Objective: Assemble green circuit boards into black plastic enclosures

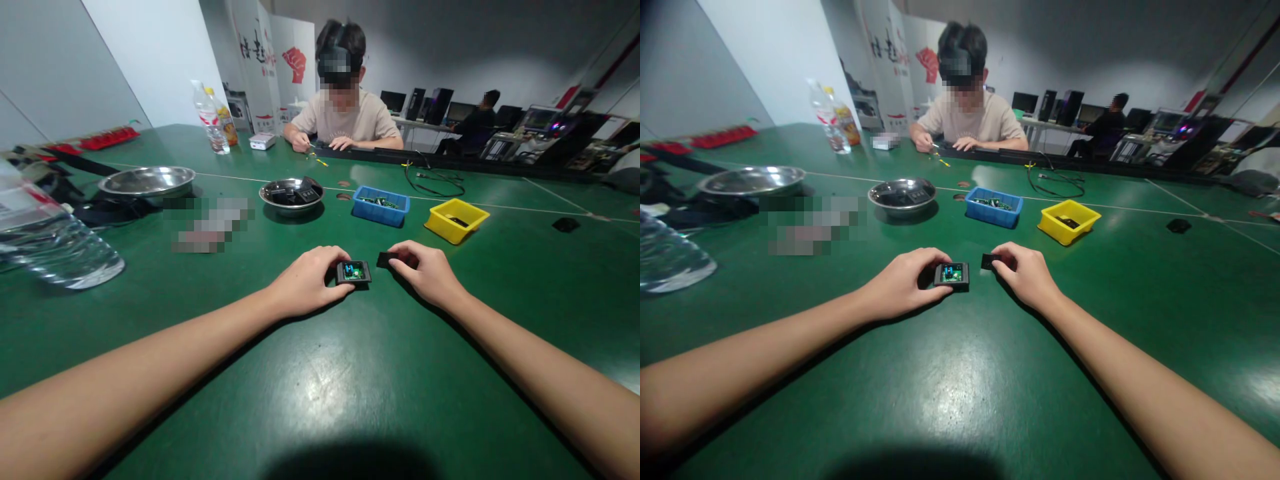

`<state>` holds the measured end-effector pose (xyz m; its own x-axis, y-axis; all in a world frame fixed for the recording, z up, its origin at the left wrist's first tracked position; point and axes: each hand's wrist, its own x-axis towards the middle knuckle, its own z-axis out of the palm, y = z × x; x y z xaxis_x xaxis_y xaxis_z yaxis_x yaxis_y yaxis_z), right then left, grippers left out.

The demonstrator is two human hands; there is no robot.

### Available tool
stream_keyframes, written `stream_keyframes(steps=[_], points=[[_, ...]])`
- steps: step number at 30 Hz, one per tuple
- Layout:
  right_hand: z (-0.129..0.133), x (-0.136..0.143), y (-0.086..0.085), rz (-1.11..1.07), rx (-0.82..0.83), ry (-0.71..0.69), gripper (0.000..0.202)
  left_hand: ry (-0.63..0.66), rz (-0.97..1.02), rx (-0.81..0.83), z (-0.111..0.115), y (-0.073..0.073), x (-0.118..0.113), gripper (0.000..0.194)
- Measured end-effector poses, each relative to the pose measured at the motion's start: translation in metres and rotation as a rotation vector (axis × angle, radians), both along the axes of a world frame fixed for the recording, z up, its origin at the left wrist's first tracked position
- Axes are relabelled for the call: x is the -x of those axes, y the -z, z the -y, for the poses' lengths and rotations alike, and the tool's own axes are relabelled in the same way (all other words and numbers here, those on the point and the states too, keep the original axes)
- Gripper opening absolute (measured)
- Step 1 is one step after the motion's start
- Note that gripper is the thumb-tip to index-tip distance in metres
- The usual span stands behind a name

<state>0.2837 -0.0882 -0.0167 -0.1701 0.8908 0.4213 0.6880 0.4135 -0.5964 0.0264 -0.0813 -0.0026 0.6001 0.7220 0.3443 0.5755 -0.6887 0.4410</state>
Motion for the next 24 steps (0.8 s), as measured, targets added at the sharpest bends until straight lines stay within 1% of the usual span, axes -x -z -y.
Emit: stream_keyframes(steps=[2,6,8,10,13,17,21,24], points=[[0.0,0.0,0.001,-0.181,0.07,0.031,0.022,0.011,-0.004,0.003,0.0,0.0,0.0,0.033],[0.002,0.004,0.0,-0.597,0.215,0.04,0.033,0.033,-0.015,0.004,-0.001,0.001,0.001,0.035],[0.005,0.008,0.0,-0.749,0.264,0.034,0.035,0.042,-0.015,-0.01,0.0,0.001,0.001,0.036],[0.009,0.012,-0.001,-0.84,0.285,0.024,0.034,0.047,0.006,-0.054,0.001,0.0,0.001,0.04],[0.018,0.019,-0.002,-0.856,0.285,-0.007,0.033,0.062,0.094,-0.165,0.006,-0.002,0.001,0.046],[0.032,0.028,-0.006,-0.747,0.232,-0.056,0.029,0.115,0.206,-0.291,0.014,-0.006,-0.001,0.04],[0.044,0.035,-0.009,-0.686,0.221,-0.107,0.025,0.199,0.243,-0.337,0.02,-0.005,-0.004,0.037],[0.049,0.039,-0.01,-0.652,0.213,-0.126,0.025,0.218,0.247,-0.338,0.022,-0.003,-0.004,0.035]])
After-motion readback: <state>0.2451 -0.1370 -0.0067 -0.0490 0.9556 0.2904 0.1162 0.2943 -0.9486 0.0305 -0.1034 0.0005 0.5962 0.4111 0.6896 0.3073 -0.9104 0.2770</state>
